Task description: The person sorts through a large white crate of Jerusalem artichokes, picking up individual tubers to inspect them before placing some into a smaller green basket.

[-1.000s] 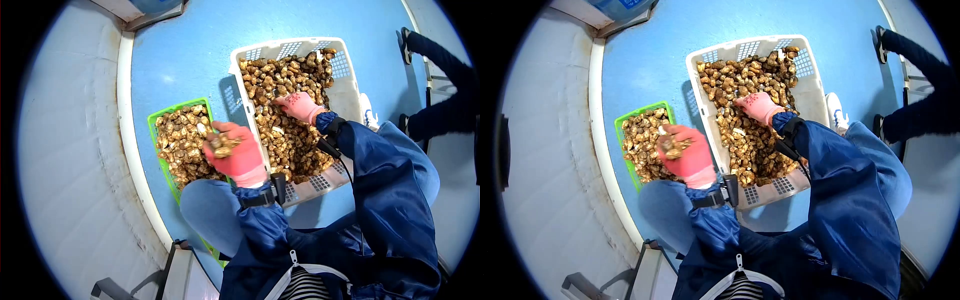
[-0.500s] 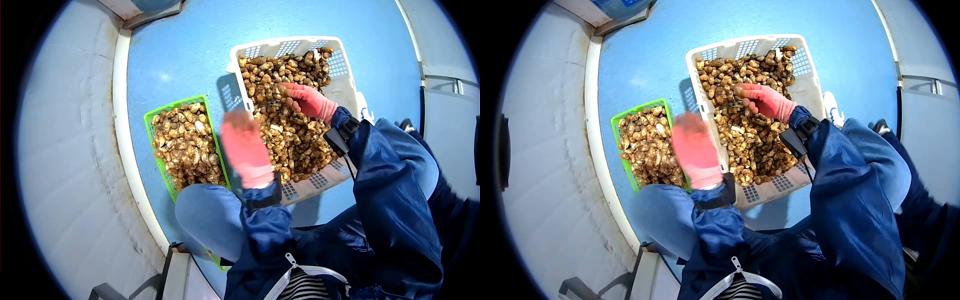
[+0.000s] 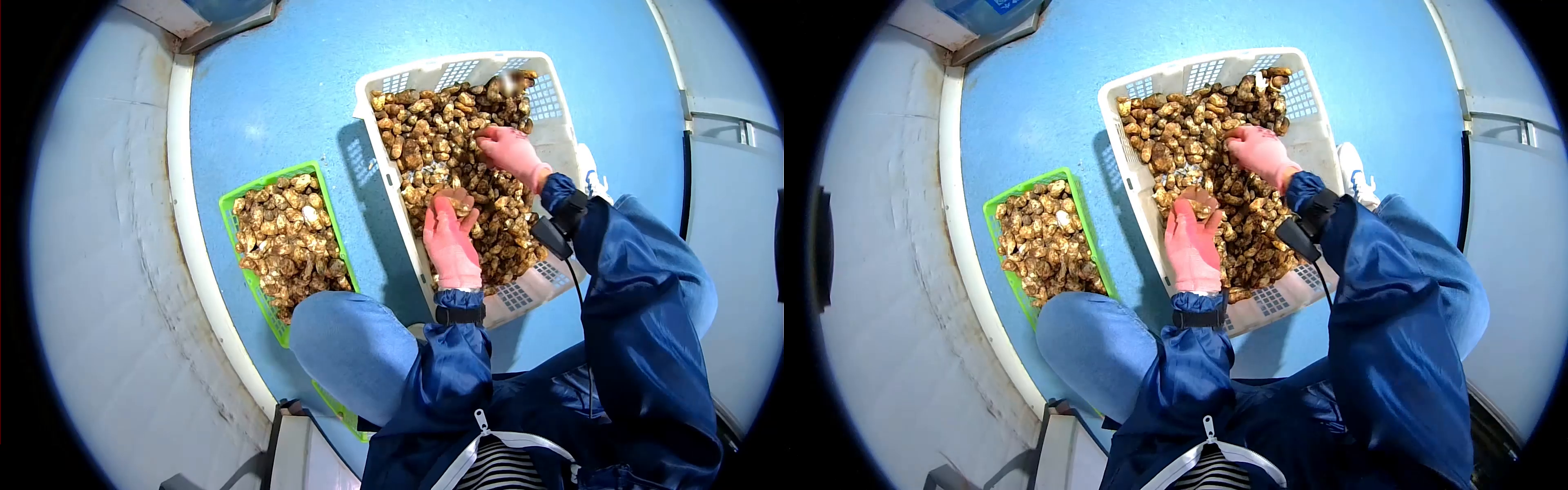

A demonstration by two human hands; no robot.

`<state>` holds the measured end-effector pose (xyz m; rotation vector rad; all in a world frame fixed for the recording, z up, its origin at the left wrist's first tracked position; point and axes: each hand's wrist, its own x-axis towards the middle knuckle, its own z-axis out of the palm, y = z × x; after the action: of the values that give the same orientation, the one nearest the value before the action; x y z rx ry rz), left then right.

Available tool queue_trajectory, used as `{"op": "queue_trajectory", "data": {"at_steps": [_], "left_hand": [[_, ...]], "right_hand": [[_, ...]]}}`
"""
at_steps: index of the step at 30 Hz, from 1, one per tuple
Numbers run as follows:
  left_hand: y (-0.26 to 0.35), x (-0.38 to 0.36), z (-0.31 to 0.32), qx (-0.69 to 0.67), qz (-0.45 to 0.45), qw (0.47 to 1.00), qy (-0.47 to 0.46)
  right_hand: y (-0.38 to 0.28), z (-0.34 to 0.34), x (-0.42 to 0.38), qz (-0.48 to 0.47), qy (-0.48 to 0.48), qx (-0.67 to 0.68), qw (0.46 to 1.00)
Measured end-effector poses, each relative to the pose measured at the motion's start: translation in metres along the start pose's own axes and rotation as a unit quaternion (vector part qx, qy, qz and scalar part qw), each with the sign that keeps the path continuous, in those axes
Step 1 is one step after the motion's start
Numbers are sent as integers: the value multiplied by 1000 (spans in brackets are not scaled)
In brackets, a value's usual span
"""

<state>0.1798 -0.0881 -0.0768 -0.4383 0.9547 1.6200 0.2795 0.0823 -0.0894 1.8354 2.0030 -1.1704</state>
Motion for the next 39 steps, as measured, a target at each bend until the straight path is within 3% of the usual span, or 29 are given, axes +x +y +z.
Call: {"op": "queue_trajectory", "data": {"at_steps": [2,4,6,8,10,12,14,15,16,18,20,22,25,30,34,37,38,39], "left_hand": [[0,-1,-3,-28,6,999,-37],[0,-1,-3,3,-10,1000,1],[0,1,-3,-8,19,1000,-12],[1,4,-3,-23,50,998,-25],[3,6,1,-70,78,994,20],[2,3,8,-60,70,995,40],[4,-2,11,-70,55,993,73],[12,-4,18,-9,55,989,135],[13,-4,16,-6,58,989,137],[12,-7,9,-13,28,988,150],[8,-7,7,-14,36,988,149],[1,-7,4,-71,6,979,193],[-19,-5,-1,-68,4,981,184],[-12,7,-9,6,5,985,172],[-10,9,-9,23,-12,986,163],[-15,8,-1,25,-35,992,116],[-14,7,0,25,-37,992,116],[-13,6,1,36,-40,991,120]], "right_hand": [[-11,18,7,-24,71,-161,984],[-26,36,12,-22,87,-227,970],[-21,40,17,-82,81,-270,956],[-19,23,14,-81,-2,-254,964],[-26,0,-7,-67,-204,-322,922],[-31,-5,-26,-113,-154,-348,918],[-35,8,-15,-122,-13,-248,961],[-29,24,3,-173,19,-236,956],[-37,33,9,-222,49,-222,948],[-38,43,13,-150,-26,-299,942],[-23,37,15,-167,-52,-366,914],[-24,17,-1,-110,-107,-403,902],[-42,15,-19,-119,-25,-357,926],[-60,72,18,-59,0,-248,967],[-43,36,-7,-16,-111,-14,994],[-50,2,-40,-112,-287,-23,951],[-57,-5,-41,-132,-261,-104,951],[-36,6,-20,-236,-143,-165,947]]}}
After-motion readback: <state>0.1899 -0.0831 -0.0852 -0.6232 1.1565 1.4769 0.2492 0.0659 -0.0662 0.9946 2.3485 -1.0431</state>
